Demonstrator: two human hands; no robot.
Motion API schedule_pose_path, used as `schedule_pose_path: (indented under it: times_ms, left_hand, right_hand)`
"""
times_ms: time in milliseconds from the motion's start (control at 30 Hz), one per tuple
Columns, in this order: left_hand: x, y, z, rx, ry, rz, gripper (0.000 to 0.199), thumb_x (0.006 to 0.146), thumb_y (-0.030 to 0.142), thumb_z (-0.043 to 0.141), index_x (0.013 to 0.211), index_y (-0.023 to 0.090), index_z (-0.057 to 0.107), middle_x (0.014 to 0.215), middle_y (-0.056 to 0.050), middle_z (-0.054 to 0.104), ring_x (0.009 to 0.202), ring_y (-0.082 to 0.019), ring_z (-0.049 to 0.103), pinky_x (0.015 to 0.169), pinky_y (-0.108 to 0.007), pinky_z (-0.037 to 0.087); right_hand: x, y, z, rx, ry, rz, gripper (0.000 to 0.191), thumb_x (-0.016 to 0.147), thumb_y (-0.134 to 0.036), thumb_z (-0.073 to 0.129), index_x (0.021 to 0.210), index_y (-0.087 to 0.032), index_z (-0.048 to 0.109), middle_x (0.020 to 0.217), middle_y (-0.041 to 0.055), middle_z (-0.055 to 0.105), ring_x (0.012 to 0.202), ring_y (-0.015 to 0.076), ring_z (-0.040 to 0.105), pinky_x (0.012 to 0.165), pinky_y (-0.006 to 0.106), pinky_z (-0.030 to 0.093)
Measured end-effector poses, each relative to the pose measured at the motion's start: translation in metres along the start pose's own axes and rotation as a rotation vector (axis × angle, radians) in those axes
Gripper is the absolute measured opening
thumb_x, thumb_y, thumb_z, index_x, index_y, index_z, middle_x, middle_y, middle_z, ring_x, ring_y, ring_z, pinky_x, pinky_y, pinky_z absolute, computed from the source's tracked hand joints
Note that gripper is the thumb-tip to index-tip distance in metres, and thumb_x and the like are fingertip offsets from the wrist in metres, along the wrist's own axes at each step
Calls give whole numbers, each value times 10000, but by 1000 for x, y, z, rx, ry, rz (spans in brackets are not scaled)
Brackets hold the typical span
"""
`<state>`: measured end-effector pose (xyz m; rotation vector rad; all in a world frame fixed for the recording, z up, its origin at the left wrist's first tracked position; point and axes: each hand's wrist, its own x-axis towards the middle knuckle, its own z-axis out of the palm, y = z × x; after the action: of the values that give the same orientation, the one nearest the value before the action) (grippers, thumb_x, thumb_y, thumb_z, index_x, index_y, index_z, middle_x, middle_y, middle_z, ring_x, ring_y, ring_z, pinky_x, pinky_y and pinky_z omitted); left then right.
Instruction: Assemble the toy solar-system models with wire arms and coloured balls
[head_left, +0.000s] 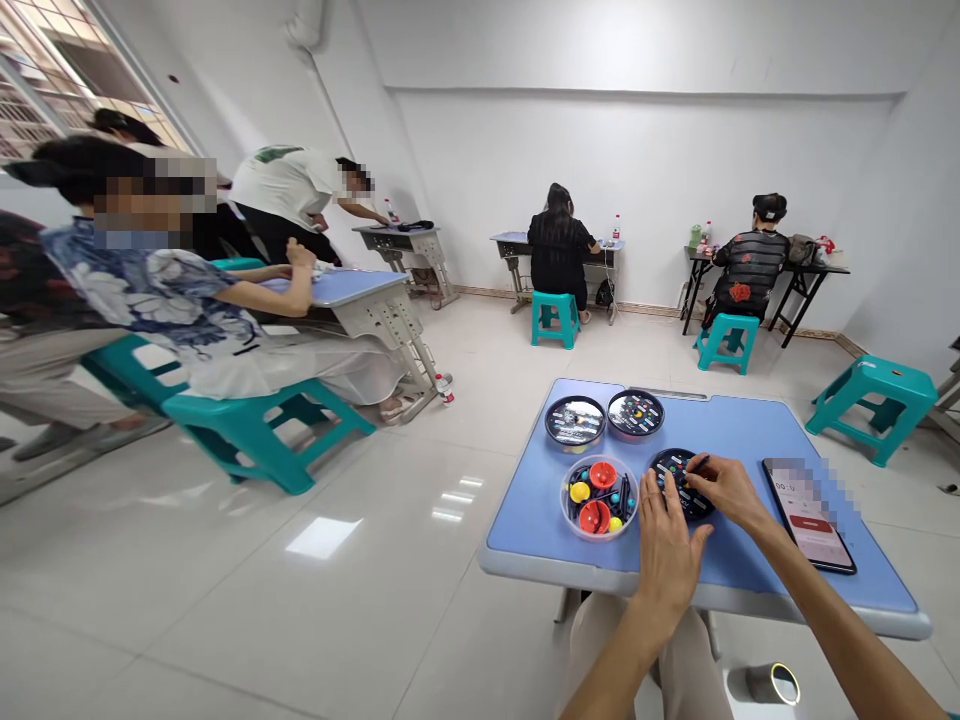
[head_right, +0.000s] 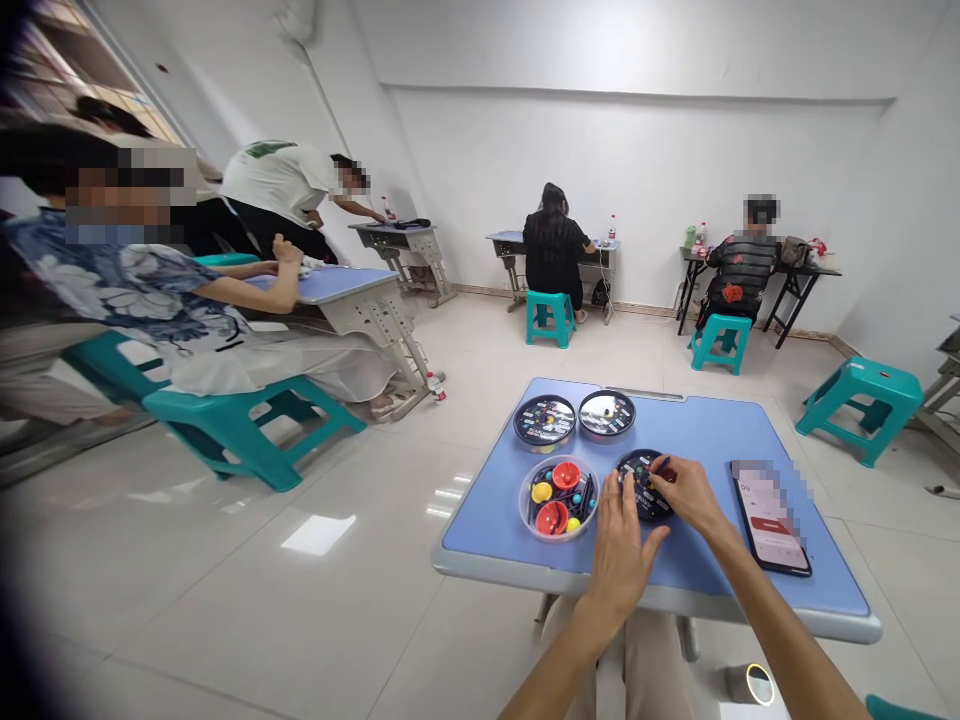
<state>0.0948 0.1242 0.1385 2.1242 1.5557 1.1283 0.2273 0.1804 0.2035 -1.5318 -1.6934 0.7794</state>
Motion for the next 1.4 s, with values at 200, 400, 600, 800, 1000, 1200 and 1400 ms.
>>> schedule_pose_path:
  times_ms: [200,400,600,800,1000,1200,1400]
  left_hand:
    - [3,-1,3,39,-9,-67,738,871,212,571,1502,87,211,1525,-296,294,1430,-394,268,1105,-591,341]
    - [6,-1,0,70,-2,-70,737,851,158,565,1500,111,219,1497,-273,362,1391,-388,360,1084,-579,379]
    - [14,1,-4,129,-10,-99,735,839,190,622,1482,92,281,1472,-270,407,1365,-398,397,1085,-580,381]
    - [13,-1,-2,172,0,-105,715,835,193,641,1463,90,314,1469,-236,434,1368,-358,405,1097,-551,389]
    - [12,-3,-1,195,6,-72,720,840,210,648,1465,83,313,1459,-239,444,1361,-355,416,1088,-541,406]
    - [11,-6,2,188,21,-64,766,828,199,661,1483,88,280,1455,-249,445,1360,-354,418,1087,-545,406]
    - [11,-5,1,161,14,-68,739,841,201,643,1477,82,286,1464,-252,433,1367,-358,409,1089,-549,400]
  right_hand:
    - [6,-2,0,-131,-11,-28,202,752,-327,535,775,-172,663,635,13,681,601,181,617,573,267,447]
    - [10,-2,0,-168,-43,-8,198,738,-286,534,775,-161,683,626,21,698,610,193,638,561,264,435]
    - [16,-9,-5,-191,-116,20,178,714,-218,534,740,-154,699,641,45,738,643,206,687,568,252,455]
    - [19,-12,-8,-203,-130,45,166,715,-225,549,723,-154,699,639,59,745,648,209,702,560,237,476]
    - [19,-14,-11,-203,-153,43,161,711,-228,554,679,-164,699,636,50,745,627,200,694,554,233,481]
    - [19,-13,-15,-178,-177,29,182,722,-259,559,720,-157,710,648,48,748,621,199,694,579,243,496]
    - [19,-10,-11,-194,-160,16,202,738,-266,547,735,-153,713,648,48,742,634,199,688,563,242,473]
